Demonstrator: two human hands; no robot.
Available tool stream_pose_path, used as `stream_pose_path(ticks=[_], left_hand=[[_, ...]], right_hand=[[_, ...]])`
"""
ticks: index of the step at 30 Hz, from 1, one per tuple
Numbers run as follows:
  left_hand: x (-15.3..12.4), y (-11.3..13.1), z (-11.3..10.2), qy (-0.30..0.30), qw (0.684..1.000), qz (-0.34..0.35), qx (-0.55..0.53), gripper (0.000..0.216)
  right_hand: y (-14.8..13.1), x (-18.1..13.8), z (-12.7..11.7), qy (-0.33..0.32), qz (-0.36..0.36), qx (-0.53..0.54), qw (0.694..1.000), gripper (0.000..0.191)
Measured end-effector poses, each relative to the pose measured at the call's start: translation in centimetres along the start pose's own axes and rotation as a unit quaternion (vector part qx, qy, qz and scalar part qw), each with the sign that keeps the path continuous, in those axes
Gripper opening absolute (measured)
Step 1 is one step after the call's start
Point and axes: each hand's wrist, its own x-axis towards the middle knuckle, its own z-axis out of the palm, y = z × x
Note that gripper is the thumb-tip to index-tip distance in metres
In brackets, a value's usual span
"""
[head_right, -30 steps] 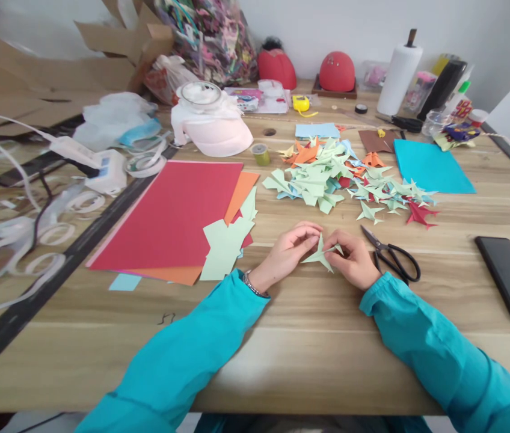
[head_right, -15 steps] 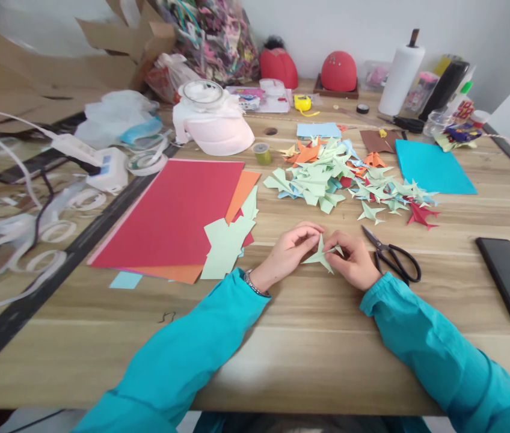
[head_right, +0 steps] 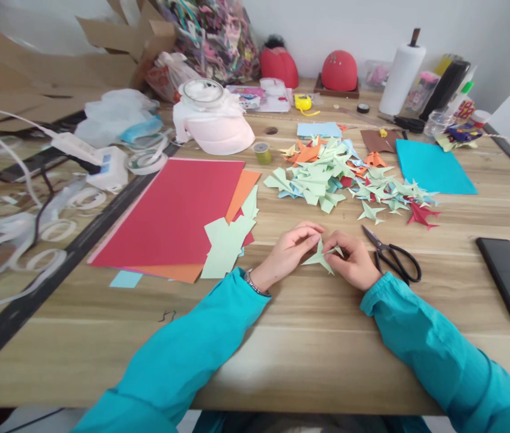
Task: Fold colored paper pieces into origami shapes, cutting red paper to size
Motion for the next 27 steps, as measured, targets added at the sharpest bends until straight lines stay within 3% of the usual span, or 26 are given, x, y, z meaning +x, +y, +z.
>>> stream_pose_path(ticks=[17,23,27], left_hand=[[0.12,0.03,0.06,0.008,0.999,-0.031,-0.041,0.027],[0.20,-0.07,0.40,0.060,0.987,-0.062,-0.133,0.024],[0.17,-0.11,0.52,0.084,0.984,-0.047,-0.151,0.027]], right_hand=[[-0.02,-0.01,0.01,-0.023,0.006,-0.001,1.000,0.003],[0.23,0.29,0.11,0.092,0.038,0.046,0.994,0.008],[0.80,0.46,0.29,0.171,0.068,0.068,0.981,0.015]])
